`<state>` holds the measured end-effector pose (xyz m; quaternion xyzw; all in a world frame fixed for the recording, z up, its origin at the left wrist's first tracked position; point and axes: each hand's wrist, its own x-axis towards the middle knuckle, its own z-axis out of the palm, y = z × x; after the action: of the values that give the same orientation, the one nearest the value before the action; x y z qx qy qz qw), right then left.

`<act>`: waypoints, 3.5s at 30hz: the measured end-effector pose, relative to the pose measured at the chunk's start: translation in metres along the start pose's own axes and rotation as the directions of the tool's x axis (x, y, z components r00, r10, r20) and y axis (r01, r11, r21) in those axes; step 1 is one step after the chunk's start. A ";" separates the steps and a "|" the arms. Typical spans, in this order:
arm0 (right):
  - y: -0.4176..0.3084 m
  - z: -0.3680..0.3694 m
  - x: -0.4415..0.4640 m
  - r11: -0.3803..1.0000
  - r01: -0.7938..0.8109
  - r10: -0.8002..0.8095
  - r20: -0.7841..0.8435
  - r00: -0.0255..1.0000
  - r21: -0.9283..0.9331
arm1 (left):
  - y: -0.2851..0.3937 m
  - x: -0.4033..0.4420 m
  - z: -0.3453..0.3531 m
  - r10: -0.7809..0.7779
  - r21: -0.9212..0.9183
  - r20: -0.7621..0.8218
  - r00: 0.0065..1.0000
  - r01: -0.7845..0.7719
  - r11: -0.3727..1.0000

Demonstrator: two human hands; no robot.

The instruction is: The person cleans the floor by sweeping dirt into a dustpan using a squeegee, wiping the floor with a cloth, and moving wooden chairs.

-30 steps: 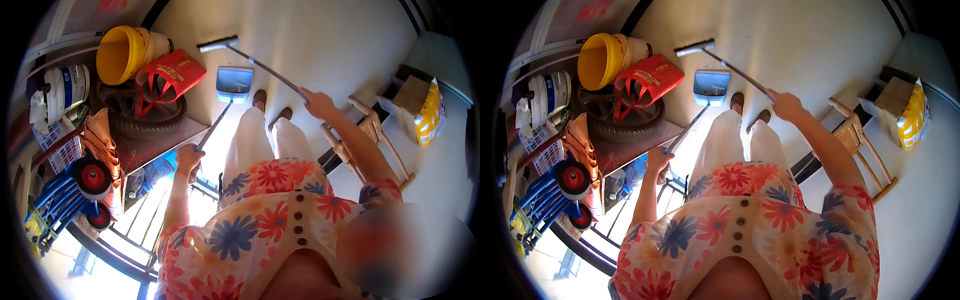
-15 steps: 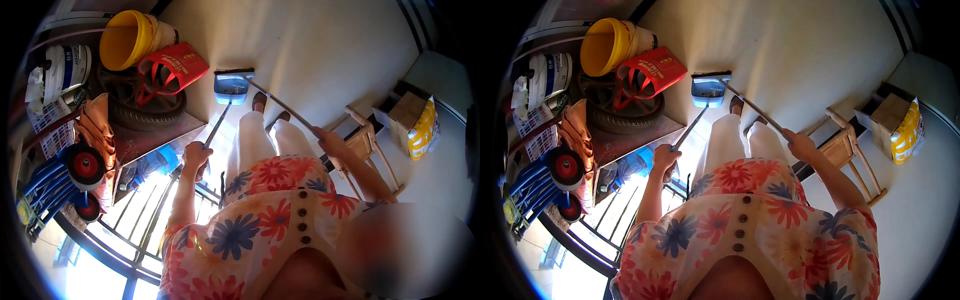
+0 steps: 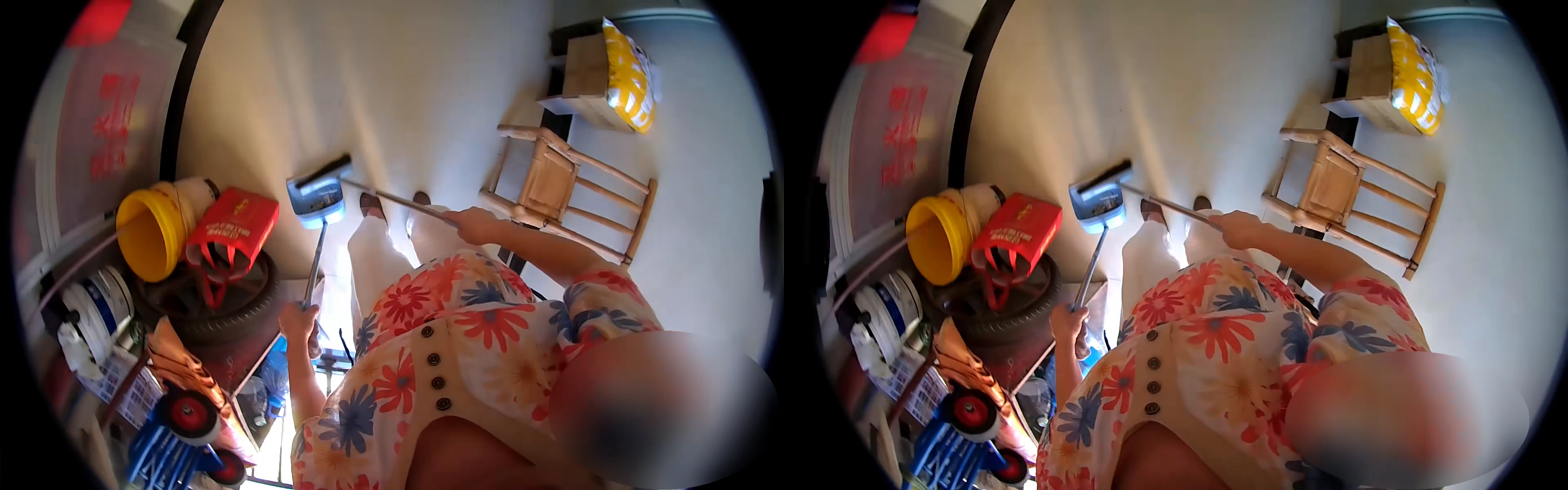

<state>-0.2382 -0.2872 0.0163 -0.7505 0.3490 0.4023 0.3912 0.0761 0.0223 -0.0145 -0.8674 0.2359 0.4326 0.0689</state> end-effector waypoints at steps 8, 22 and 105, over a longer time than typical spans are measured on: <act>0.105 -0.025 -0.076 0.548 -0.165 0.382 -0.069 0.922 0.820 | 0.071 0.005 -0.051 0.058 0.152 0.066 0.996 -0.068 0.986; 0.375 -0.082 -0.014 0.630 -0.197 0.587 -0.294 0.754 0.751 | 0.317 0.024 -0.072 0.206 0.490 0.035 0.978 -0.196 0.849; 0.269 -0.713 0.219 0.783 0.582 -0.369 -0.589 0.719 0.219 | 0.670 0.017 -0.141 -0.187 -0.746 -0.550 0.814 -0.378 0.548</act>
<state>-0.1328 -1.0726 0.0053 -0.8011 0.3037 -0.0086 0.5156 -0.1280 -0.6187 0.1160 -0.8659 0.0617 0.2137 -0.4480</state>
